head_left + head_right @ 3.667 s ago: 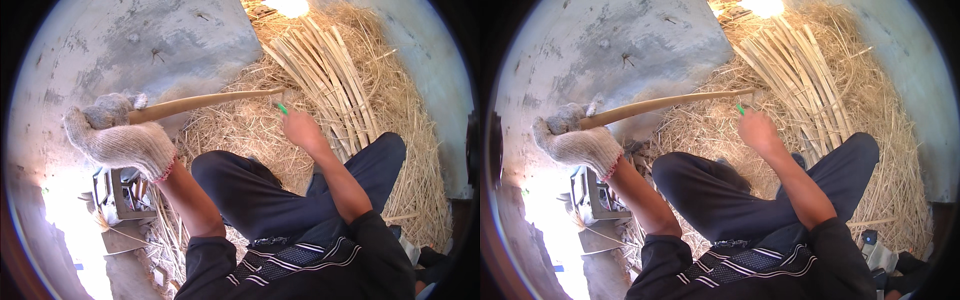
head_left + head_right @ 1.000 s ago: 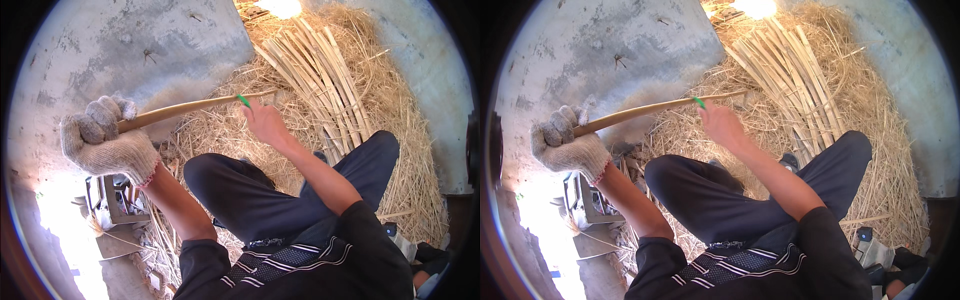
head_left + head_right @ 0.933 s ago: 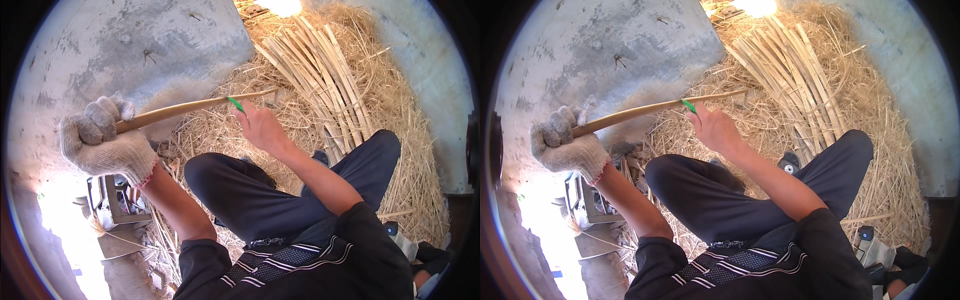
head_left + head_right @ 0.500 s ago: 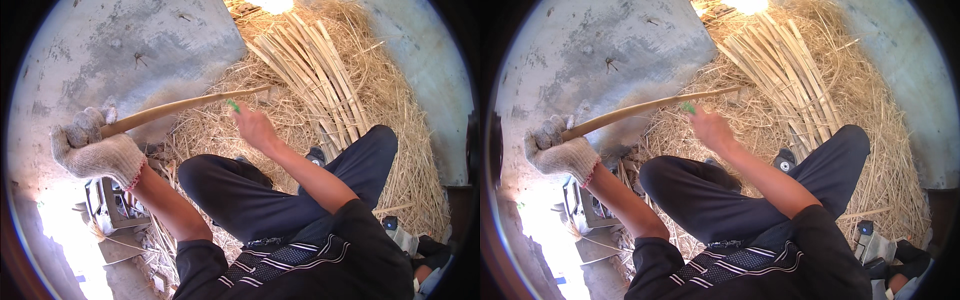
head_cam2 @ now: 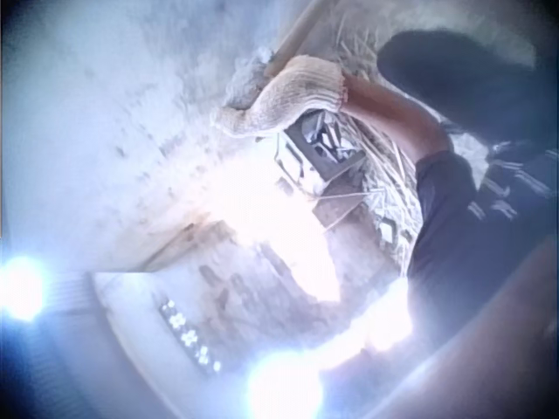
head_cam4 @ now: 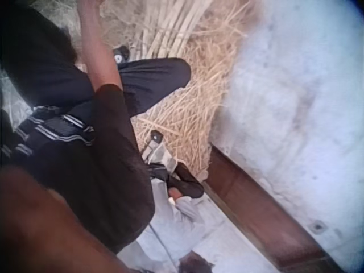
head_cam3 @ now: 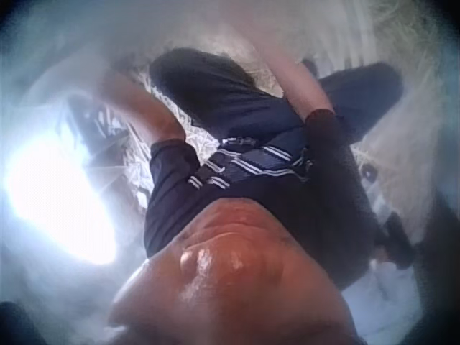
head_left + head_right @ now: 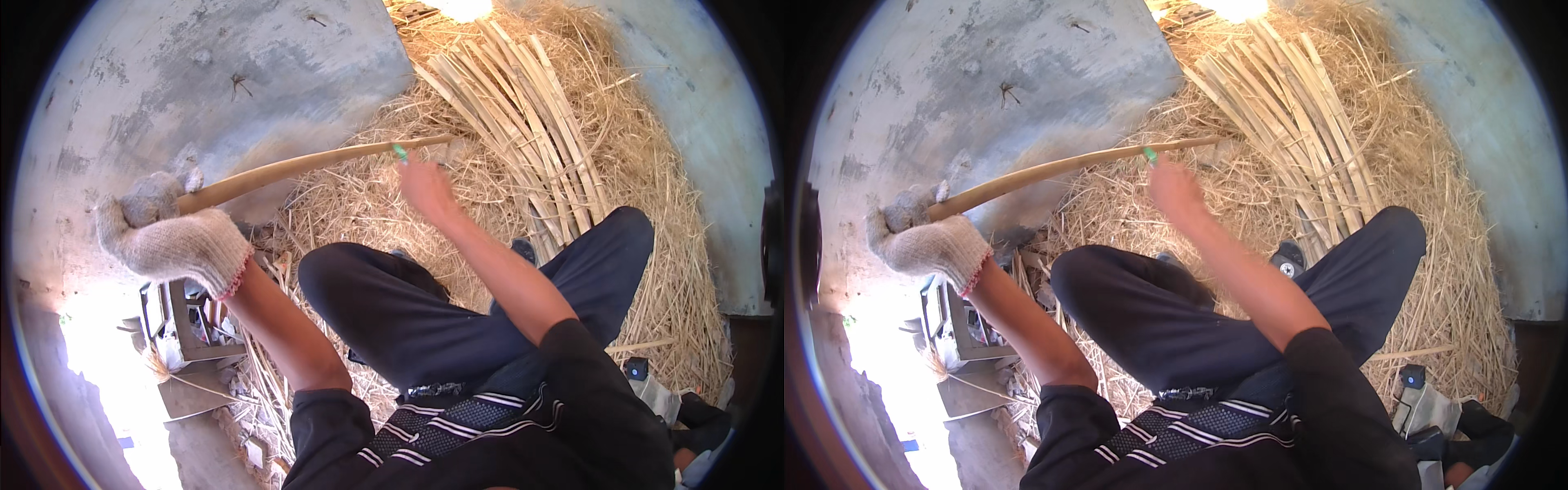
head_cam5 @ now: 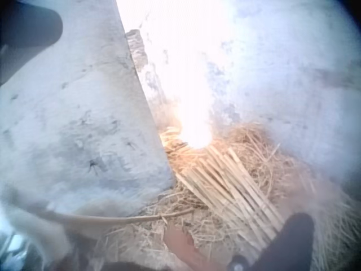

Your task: The person sits cross-legged on a bed of straw and uses a green-handled knife to peel the outer layer off a long bamboo stick. They hold the stick with a gloved left hand and scrape the surface with the knife in their right hand, generating thin shavings that fall onto the straw.

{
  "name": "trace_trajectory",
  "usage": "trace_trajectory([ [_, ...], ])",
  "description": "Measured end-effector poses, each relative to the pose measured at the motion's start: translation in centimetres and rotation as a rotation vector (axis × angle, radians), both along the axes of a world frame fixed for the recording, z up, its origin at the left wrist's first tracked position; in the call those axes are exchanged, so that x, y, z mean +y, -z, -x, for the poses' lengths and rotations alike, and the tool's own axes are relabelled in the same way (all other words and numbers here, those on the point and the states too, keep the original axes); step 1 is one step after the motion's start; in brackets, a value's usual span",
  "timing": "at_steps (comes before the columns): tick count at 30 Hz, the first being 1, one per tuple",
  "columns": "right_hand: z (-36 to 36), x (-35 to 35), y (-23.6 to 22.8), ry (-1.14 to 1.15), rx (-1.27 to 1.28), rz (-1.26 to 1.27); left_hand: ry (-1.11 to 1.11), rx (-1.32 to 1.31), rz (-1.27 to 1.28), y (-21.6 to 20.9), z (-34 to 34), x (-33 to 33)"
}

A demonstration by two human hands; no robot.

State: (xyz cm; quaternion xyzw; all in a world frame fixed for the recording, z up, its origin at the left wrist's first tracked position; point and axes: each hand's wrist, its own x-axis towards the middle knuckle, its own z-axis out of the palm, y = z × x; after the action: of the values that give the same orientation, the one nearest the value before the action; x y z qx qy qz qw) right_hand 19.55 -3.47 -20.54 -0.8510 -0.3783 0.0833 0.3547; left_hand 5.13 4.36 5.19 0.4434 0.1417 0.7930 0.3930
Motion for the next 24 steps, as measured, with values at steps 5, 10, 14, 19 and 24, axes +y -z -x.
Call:
trace_trajectory([
  [5, 0.1, -0.4, -2.4, -0.066, 0.161, 0.022, -0.052, -0.048, 0.035, -0.1, -0.3, -0.4],
  [10, 1.2, -0.3, -3.2, -0.183, -0.084, -0.184, 0.005, 0.011, 0.039, -0.7, -0.4, -1.5],
  [14, 0.8, 0.3, -1.9, -0.02, 0.059, -0.13, -0.082, -0.012, 0.075, -1.1, -1.7, -2.1],
  [19, 1.1, -0.4, -3.9, -0.07, 0.188, -0.05, -0.02, -0.018, 0.073, -0.6, 0.2, 0.8],
  [24, 1.3, 1.0, -1.0, -0.035, -0.009, -0.016, -0.095, -0.013, 0.108, -0.2, 0.1, 0.3],
])
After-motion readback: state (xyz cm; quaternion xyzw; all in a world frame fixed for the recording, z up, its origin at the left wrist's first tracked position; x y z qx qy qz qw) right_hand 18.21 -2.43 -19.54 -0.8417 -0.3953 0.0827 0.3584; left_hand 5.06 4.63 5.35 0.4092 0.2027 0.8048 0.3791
